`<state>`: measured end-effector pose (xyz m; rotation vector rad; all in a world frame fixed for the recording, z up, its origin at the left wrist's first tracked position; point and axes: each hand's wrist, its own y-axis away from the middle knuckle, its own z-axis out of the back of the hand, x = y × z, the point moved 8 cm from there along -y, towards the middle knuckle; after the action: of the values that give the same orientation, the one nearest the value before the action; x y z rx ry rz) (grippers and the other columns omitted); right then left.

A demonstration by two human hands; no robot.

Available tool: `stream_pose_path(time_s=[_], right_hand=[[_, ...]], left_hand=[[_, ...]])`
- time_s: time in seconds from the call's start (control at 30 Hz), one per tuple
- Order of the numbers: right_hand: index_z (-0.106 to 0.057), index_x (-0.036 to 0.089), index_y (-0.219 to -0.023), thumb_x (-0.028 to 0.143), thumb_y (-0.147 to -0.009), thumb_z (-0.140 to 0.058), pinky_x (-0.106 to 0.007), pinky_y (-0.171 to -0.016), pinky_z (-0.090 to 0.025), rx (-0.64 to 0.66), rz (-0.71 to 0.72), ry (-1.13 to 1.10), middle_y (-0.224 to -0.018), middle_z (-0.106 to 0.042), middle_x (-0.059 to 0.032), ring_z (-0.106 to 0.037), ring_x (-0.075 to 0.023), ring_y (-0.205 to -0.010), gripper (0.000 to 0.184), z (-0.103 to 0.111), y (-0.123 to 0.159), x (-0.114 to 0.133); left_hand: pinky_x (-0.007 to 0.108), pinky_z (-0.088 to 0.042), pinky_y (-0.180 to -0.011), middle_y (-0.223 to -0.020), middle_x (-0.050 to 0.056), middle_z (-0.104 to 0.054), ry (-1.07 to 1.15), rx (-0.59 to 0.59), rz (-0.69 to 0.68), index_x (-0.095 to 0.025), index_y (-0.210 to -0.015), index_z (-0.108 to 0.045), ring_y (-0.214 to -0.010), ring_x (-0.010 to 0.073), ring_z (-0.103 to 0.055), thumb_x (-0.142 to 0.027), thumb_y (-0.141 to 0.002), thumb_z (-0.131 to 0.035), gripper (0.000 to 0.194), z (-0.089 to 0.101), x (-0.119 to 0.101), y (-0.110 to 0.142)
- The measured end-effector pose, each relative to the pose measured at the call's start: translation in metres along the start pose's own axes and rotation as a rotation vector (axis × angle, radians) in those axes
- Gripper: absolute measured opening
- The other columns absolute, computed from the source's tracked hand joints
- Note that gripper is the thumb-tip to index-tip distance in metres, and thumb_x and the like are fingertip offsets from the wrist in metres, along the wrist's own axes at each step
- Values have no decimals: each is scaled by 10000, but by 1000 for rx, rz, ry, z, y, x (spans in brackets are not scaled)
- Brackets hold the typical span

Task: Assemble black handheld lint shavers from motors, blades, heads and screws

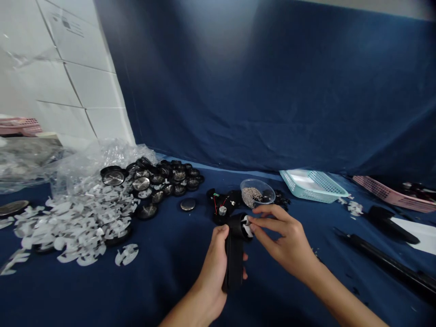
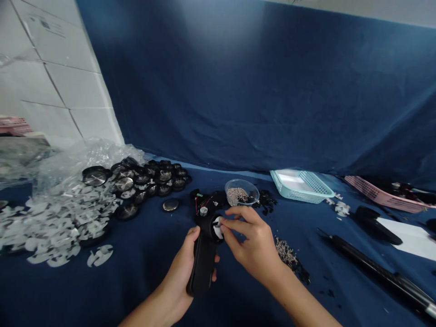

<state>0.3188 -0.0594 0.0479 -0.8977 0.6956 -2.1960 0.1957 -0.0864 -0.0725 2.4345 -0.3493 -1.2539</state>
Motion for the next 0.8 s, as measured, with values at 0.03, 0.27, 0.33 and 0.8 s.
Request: stream_pose_path(time_s=[0.03, 0.27, 0.33, 0.8], right_hand=[[-731, 215, -952, 181, -879, -586, -351, -782, -564, 0, 3, 7, -1012, -651, -69, -630, -186, -901, 166, 0, 0, 2], [-698, 215, -919, 153, -893, -567, -374, -788, -537, -33, 38, 87, -950, -674, -52, -587, -201, -917, 147, -5, 5, 7], [-674, 206, -934, 140, -897, -558, -377, -818, -520, -42, 62, 101, -959, -675, -53, -580, -204, -952, 139, -5, 7, 10], [-570, 198, -847, 90, -883, -528, -354, -729, -367, -118, 75, 244, -847, -649, -29, -555, -195, -846, 121, -11, 9, 24]], left_hand=[[248, -459, -443, -618, -9, -604, -1, -5, -4, -212, -1100, -534, -464, 141, -561, -621, -812, -511, 501, 1, 0, 0], [256, -456, -439, -596, 6, -601, 18, 1, 43, -181, -1100, -530, -457, 150, -553, -627, -817, -487, 530, 0, 6, 0], [260, -456, -436, -591, 11, -604, 19, 12, 52, -174, -1088, -538, -448, 152, -550, -631, -818, -476, 534, -1, 6, 0], [253, -469, -420, -590, -12, -580, 39, 3, 17, -184, -1058, -570, -475, 154, -574, -595, -812, -536, 480, -2, 3, -1]])
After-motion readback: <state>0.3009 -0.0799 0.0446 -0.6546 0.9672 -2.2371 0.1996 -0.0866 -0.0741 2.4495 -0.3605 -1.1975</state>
